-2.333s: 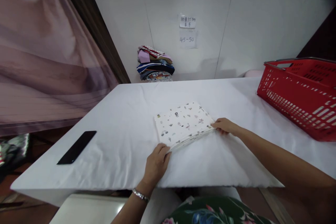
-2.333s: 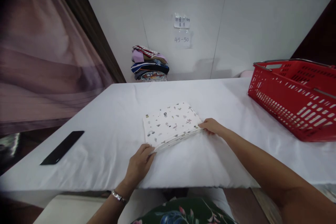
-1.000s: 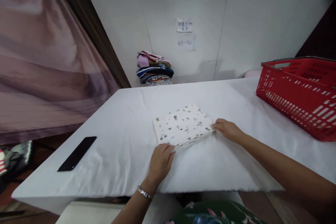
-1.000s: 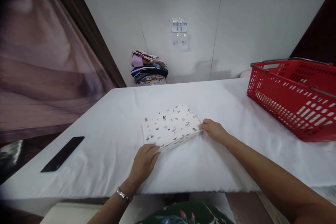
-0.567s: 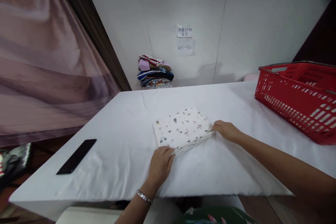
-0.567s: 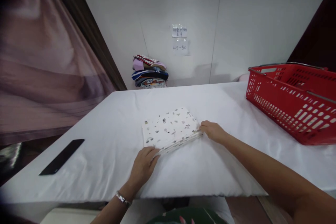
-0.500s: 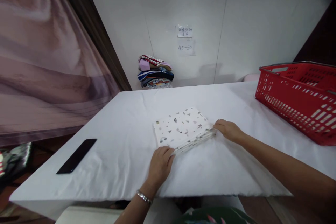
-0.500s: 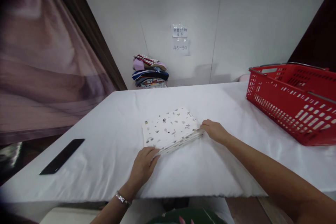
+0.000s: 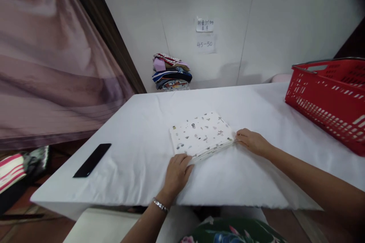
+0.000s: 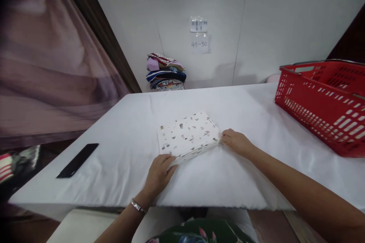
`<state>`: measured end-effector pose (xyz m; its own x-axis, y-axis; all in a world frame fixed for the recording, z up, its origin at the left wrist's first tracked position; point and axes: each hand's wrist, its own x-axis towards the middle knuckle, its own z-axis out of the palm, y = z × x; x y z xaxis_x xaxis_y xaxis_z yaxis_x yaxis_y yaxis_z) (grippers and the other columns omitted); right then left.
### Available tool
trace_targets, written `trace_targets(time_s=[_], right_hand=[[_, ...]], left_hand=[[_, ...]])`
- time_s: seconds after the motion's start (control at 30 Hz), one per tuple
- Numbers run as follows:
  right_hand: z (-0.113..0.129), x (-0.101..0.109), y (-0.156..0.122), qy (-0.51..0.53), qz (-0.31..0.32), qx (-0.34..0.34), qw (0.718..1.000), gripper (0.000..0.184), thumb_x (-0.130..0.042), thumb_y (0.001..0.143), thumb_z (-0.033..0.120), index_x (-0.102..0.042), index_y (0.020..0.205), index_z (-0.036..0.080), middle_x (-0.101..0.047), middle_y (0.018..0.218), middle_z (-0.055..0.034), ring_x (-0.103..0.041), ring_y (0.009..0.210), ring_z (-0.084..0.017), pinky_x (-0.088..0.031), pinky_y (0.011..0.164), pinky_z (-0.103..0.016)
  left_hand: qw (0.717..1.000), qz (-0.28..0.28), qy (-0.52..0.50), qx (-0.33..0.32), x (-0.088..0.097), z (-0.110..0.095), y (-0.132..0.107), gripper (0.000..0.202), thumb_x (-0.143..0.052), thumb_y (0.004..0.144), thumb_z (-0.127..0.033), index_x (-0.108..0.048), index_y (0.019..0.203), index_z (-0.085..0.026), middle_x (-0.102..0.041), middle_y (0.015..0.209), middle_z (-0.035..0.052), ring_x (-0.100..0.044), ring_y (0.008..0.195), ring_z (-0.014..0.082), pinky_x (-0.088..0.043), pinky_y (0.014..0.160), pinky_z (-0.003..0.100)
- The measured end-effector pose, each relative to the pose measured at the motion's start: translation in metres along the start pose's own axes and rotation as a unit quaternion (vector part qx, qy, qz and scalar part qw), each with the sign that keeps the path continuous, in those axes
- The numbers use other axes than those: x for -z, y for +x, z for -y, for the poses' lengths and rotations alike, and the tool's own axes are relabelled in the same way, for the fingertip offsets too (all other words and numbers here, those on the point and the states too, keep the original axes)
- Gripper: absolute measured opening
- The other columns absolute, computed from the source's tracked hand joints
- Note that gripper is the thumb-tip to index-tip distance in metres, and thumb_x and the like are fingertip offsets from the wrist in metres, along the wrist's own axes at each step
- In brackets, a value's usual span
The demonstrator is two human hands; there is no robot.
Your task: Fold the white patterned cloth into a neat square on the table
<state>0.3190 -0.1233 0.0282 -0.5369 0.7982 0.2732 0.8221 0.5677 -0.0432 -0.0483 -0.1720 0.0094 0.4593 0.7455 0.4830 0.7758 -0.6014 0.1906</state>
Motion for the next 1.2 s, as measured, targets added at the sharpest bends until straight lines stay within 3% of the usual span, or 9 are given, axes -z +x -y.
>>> trace_targets(time_s=[0.2,0.4,0.57,0.67,0.77,1.0,1.2], right_hand=[[-0.007,-0.013,-0.001,-0.038,-0.019,0.003,0.999,0.03,-0.034,0.091,0.021,-0.065,0.093,0.023,-0.064,0.1,-0.0063,-0.057,0.091,-0.02,-0.047,0.063,-0.029],[0.0,-0.007,-0.001,-0.017,-0.028,-0.01,0.999,0.03,-0.036,0.09,0.024,-0.065,0.099,0.021,-0.065,0.101,-0.0083,-0.058,0.094,-0.023,-0.05,0.071,-0.036],[0.026,-0.005,0.006,0.019,-0.077,0.018,0.997,0.042,-0.038,0.09,0.027,-0.044,0.131,0.023,-0.055,0.126,-0.0088,-0.048,0.119,-0.025,-0.041,0.095,-0.045],[0.038,-0.013,0.009,0.031,-0.047,0.043,0.997,0.053,-0.038,0.091,0.029,-0.025,0.142,0.027,-0.042,0.141,-0.0045,-0.034,0.131,-0.024,-0.032,0.104,-0.046],[0.035,-0.027,0.006,0.03,-0.005,0.026,0.999,0.058,-0.037,0.092,0.035,-0.014,0.145,0.03,-0.035,0.145,-0.002,-0.03,0.133,-0.022,-0.028,0.107,-0.047],[0.017,-0.049,-0.006,0.032,0.02,0.008,0.999,0.059,-0.034,0.093,0.042,-0.009,0.145,0.034,-0.029,0.147,0.0007,-0.026,0.134,-0.02,-0.028,0.107,-0.047],[0.034,-0.031,0.01,0.015,-0.034,0.021,0.999,0.063,-0.039,0.091,0.045,-0.011,0.145,0.032,-0.035,0.144,-0.0031,-0.028,0.134,-0.024,-0.022,0.109,-0.052]], left_hand=[[1.0,0.012,0.001,0.007,0.002,-0.002,0.002,0.015,-0.051,0.086,-0.021,-0.06,0.098,-0.019,-0.06,0.093,0.0064,-0.054,0.089,0.0196,-0.045,0.077,0.035],[1.0,0.008,0.0,0.014,0.007,-0.008,0.008,0.019,-0.053,0.085,-0.025,-0.058,0.103,-0.018,-0.06,0.1,0.0081,-0.054,0.097,0.0217,-0.045,0.084,0.039],[1.0,0.006,0.018,-0.017,-0.002,-0.014,0.01,0.038,-0.051,0.086,-0.026,-0.047,0.123,-0.016,-0.05,0.129,0.0116,-0.042,0.122,0.0243,-0.036,0.102,0.043],[0.998,0.033,0.041,-0.024,-0.01,-0.017,0.008,0.044,-0.047,0.087,-0.024,-0.04,0.13,-0.013,-0.041,0.139,0.0123,-0.031,0.132,0.0251,-0.031,0.107,0.045],[0.996,0.07,0.055,-0.022,-0.017,-0.018,0.004,0.047,-0.045,0.088,-0.025,-0.038,0.133,-0.013,-0.04,0.14,0.0114,-0.03,0.133,0.0245,-0.03,0.107,0.045],[0.994,0.096,0.04,-0.019,-0.018,-0.017,-0.002,0.047,-0.042,0.089,-0.026,-0.036,0.135,-0.017,-0.04,0.14,0.0087,-0.031,0.133,0.023,-0.03,0.107,0.045],[0.996,0.084,0.006,-0.003,-0.016,-0.018,-0.001,0.051,-0.045,0.088,-0.034,-0.036,0.136,-0.019,-0.04,0.14,0.0078,-0.031,0.132,0.0222,-0.029,0.108,0.045]])
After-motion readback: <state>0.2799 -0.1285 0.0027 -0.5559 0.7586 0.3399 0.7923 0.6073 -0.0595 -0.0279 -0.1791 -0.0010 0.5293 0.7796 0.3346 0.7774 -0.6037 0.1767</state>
